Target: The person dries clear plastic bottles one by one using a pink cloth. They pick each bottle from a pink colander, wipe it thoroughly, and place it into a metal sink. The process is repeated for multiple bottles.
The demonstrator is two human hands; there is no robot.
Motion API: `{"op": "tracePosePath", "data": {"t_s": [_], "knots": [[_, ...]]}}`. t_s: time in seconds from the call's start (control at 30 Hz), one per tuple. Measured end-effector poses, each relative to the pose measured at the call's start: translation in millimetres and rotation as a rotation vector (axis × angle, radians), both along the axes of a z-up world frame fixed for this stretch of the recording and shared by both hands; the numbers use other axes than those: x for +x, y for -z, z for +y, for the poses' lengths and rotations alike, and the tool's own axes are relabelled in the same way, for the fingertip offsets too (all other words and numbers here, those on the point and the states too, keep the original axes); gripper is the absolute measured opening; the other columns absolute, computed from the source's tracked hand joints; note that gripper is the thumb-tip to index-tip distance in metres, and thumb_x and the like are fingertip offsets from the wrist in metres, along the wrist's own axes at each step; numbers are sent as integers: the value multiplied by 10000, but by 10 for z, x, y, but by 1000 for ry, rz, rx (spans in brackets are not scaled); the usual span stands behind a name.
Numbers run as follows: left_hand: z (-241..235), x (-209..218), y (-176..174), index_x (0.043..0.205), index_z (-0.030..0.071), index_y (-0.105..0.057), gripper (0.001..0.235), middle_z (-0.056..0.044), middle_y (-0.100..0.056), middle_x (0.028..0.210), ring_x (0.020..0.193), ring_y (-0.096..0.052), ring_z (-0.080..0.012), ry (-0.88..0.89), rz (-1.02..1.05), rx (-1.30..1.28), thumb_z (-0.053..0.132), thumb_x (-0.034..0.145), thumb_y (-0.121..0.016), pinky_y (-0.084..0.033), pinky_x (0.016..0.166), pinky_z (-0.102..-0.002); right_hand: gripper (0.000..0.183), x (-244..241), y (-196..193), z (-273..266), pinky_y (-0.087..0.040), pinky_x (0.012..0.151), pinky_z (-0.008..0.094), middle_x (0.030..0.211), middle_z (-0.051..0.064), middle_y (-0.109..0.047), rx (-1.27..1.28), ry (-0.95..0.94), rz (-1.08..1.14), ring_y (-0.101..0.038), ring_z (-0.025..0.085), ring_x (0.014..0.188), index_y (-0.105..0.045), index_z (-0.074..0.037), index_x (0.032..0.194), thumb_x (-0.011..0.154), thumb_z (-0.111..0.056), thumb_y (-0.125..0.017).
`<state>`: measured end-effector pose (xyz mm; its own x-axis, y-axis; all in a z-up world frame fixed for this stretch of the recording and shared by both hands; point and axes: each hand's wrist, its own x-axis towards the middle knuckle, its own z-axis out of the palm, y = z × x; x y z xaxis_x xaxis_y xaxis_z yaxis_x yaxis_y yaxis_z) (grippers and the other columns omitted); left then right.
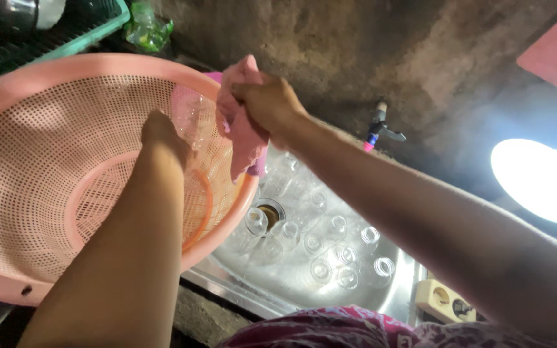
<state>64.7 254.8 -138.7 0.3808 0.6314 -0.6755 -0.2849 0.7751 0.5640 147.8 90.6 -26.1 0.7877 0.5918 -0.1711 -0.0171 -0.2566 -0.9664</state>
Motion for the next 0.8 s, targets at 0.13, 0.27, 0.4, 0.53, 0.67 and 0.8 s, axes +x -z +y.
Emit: {"op": "tracePosePath", "data": {"t_s": [0.13, 0.27, 0.4, 0.53, 0.67, 0.8], "knots": [[-39, 20, -202, 1451, 100, -350, 596, -135, -465, 1470, 1299, -533, -289, -57, 19, 252, 356, 951, -551, -454, 1039, -465, 304, 101, -191, -234, -608, 682, 379, 954, 172, -725, 96, -107, 83, -706, 235, 774, -697, 41, 1149, 907, -143, -687], [-273, 185, -550, 1392, 53, -374, 548, -153, -534, 1388, 1217, -588, -270, -14, -11, 496, 256, 939, -604, -492, 984, -413, 311, 123, -345, -548, -680, 745, 428, 992, 181, -736, 175, -136, 198, -770, 269, 835, -650, 41, 1150, 876, -105, -659], [-775, 254, -873, 1128, -112, -628, 426, -193, -692, 1096, 942, -662, -296, 203, 98, 838, 297, 1017, -587, -510, 827, -432, 311, 73, -398, -827, -662, 777, 437, 1021, 172, -730, 196, -98, 165, -759, 265, 868, -652, 39, 1165, 884, -93, -681], [-1406, 241, -987, 1126, 26, -608, 318, -94, -691, 1003, 924, -679, -240, 72, 26, 1029, 297, 959, -622, -532, 845, -369, 310, 78, -373, -1194, -652, 795, 430, 1021, 157, -731, 226, -52, 196, -750, 253, 877, -648, 28, 1179, 903, -109, -683], [-1948, 158, -743, 1199, 9, -574, 268, -121, -670, 1071, 1006, -658, -255, -1, -24, 1270, 203, 1015, -565, -510, 907, -385, 307, 125, -258, -1570, -646, 787, 385, 1015, 132, -740, 206, 13, 179, -749, 217, 862, -665, 16, 1174, 910, -139, -684], [-2324, 73, -235, 1200, -25, -553, 198, -218, -624, 1123, 1066, -628, -346, 37, 35, 1483, 54, 1031, -488, -496, 940, -433, 270, 162, -68, -1852, -622, 714, 363, 942, 107, -727, 121, 124, 155, -720, 191, 793, -684, -2, 1124, 914, -170, -703]]}}
